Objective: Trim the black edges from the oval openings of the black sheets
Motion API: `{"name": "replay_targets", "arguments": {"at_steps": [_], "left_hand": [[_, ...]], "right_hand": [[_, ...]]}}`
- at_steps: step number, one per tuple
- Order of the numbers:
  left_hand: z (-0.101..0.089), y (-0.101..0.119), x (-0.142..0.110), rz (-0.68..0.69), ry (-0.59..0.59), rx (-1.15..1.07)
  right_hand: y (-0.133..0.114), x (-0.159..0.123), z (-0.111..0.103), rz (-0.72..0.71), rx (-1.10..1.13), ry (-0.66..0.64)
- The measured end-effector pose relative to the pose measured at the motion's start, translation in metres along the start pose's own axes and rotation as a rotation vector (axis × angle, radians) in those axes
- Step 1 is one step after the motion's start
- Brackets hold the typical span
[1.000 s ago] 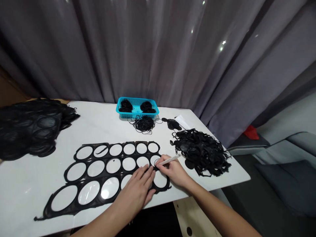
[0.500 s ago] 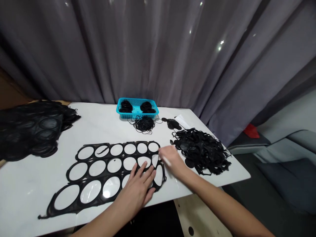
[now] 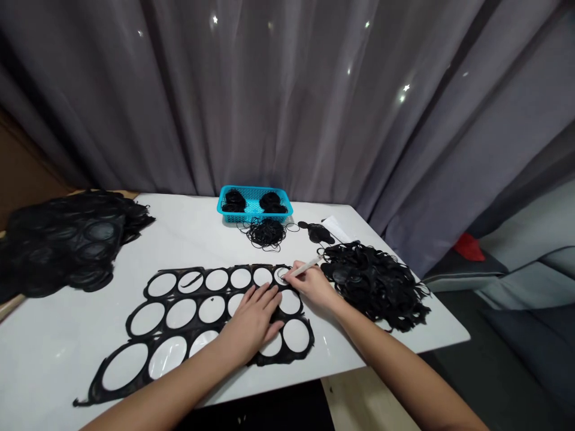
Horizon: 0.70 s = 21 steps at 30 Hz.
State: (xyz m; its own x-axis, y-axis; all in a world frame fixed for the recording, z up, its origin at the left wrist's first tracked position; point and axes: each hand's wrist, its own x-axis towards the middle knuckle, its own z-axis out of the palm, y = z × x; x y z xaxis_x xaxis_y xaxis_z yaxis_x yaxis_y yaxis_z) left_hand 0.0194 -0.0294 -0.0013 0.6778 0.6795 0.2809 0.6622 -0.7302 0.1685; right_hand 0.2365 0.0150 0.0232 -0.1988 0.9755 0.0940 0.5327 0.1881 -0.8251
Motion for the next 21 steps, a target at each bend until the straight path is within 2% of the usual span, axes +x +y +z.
{"name": "replay_targets", "arguments": {"at_steps": [4, 14, 17, 21], "left_hand": [[0.012, -0.003, -0.004, 0.005, -0.001, 0.023], [0.014, -0.002, -0.007, 0.003, 0.027, 0.017], [0.014, -0.001, -0.007, 0.003, 0.023, 0.029], [0.014, 0.0, -0.006, 0.0, 0.023, 0.029]], "right_hand": [[0.004, -0.004, 0.006, 0.003, 0.054, -0.043], [0.001, -0.002, 0.004, 0.007, 0.057, -0.055], [0.004, -0.007, 0.007, -0.1, -0.016, -0.041], [0.008, -0.012, 0.015, -0.38, -0.32, -0.045]]}}
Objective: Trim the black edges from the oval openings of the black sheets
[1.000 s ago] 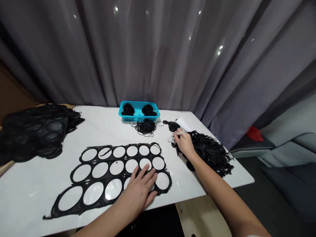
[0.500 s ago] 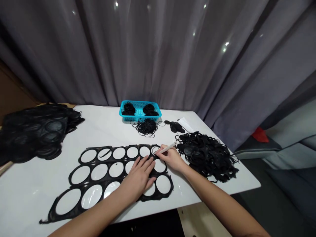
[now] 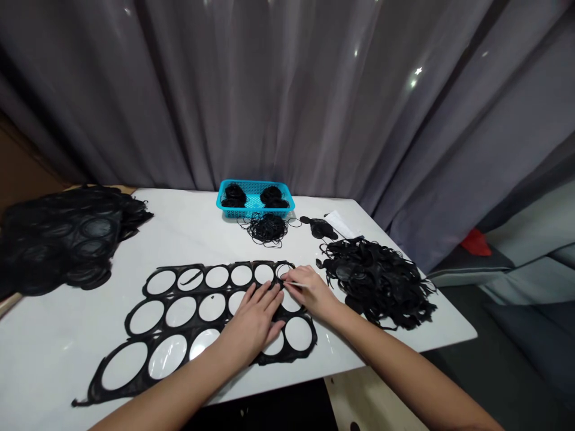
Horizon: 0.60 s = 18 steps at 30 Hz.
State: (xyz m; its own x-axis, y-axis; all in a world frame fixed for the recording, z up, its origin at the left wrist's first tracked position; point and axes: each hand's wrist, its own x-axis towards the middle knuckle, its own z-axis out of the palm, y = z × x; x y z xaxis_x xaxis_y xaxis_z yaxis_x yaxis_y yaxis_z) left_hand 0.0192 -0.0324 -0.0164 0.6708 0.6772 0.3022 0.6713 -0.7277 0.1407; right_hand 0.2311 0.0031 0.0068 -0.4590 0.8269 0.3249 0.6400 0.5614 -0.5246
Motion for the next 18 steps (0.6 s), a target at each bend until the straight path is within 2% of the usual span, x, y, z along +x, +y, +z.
{"name": "replay_targets", "arguments": {"at_steps": [2, 3, 5, 9, 12, 15, 18], "left_hand": [[-0.001, 0.0, 0.0, -0.002, 0.004, -0.008], [-0.001, 0.0, 0.001, -0.001, 0.001, -0.012], [-0.002, 0.0, 0.001, 0.004, -0.011, -0.021], [-0.005, 0.001, 0.003, -0.009, -0.035, -0.037], [-0.013, 0.0, 0.001, 0.012, -0.068, -0.056], [-0.023, -0.006, -0.005, 0.025, -0.041, -0.092], [-0.029, -0.016, -0.014, -0.061, 0.019, -0.047]], "right_hand": [[0.004, 0.004, 0.0, -0.083, -0.154, -0.026], [0.008, 0.009, -0.003, -0.071, -0.209, -0.02], [0.022, 0.023, -0.015, 0.037, -0.281, 0.048], [0.061, 0.052, -0.05, 0.296, -0.327, 0.283], [0.078, 0.063, -0.062, 0.424, -0.293, 0.377], [0.07, 0.064, -0.056, 0.437, -0.224, 0.361], [0.04, 0.059, -0.039, 0.395, -0.031, 0.274]]}}
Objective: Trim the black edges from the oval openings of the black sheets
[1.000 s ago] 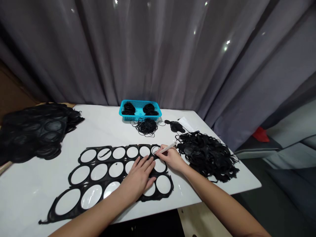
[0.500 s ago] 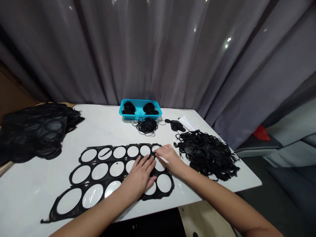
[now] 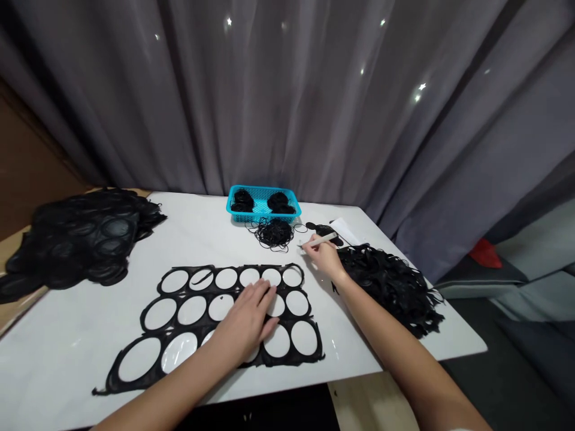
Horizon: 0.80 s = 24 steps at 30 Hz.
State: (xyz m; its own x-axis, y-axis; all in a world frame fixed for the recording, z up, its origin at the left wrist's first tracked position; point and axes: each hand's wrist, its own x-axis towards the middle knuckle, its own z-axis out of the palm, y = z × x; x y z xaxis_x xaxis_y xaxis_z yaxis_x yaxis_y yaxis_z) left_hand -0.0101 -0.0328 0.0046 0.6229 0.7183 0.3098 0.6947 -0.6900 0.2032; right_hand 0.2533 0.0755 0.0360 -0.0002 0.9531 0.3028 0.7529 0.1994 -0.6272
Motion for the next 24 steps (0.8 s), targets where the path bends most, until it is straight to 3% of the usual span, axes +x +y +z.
{"name": "replay_targets", "arguments": {"at_steps": [4, 8, 14, 24], "left_hand": [[0.0, -0.01, -0.009, -0.034, -0.035, 0.069], [0.004, -0.011, -0.011, -0.041, -0.043, 0.074], [0.008, -0.009, -0.013, -0.04, 0.003, 0.059], [0.013, -0.011, -0.014, -0.047, 0.018, 0.043]], "right_hand": [[-0.036, -0.032, 0.017, -0.058, 0.262, -0.232], [-0.049, -0.051, 0.03, -0.088, 0.36, -0.381], [-0.048, -0.058, 0.036, -0.045, 0.421, -0.427], [-0.049, -0.061, 0.04, -0.179, 0.318, -0.398]]}}
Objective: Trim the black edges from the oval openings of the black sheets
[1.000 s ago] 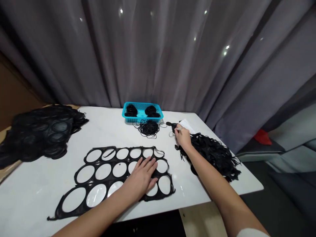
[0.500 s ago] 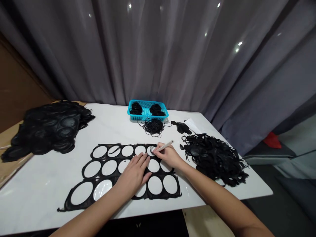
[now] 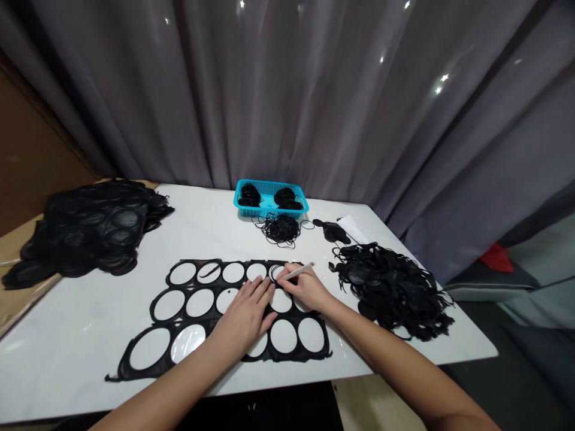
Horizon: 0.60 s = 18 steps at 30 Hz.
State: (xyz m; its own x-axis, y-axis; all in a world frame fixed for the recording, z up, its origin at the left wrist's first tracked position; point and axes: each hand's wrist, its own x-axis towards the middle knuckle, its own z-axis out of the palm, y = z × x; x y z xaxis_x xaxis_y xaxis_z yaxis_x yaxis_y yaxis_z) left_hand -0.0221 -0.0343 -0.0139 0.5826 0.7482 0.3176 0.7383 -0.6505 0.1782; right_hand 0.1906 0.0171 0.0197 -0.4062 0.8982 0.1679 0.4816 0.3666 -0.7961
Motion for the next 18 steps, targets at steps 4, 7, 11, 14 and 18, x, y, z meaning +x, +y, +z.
{"name": "replay_targets", "arguments": {"at_steps": [4, 7, 11, 14, 18], "left_hand": [[0.001, -0.001, -0.001, 0.0, 0.008, -0.004], [0.0, 0.0, 0.0, -0.001, 0.004, -0.006], [-0.003, -0.001, 0.002, -0.009, -0.006, -0.009], [-0.008, 0.0, 0.002, -0.018, -0.01, -0.009], [-0.017, 0.011, -0.009, -0.005, 0.062, -0.028]], "right_hand": [[0.003, -0.008, 0.01, -0.223, -0.25, 0.008], [0.007, -0.001, 0.007, -0.32, -0.458, 0.014], [0.021, 0.031, -0.04, -0.109, -0.541, 0.309], [0.031, 0.048, -0.079, 0.052, -0.45, 0.485], [0.024, 0.034, -0.079, 0.172, -0.194, 0.419]]}}
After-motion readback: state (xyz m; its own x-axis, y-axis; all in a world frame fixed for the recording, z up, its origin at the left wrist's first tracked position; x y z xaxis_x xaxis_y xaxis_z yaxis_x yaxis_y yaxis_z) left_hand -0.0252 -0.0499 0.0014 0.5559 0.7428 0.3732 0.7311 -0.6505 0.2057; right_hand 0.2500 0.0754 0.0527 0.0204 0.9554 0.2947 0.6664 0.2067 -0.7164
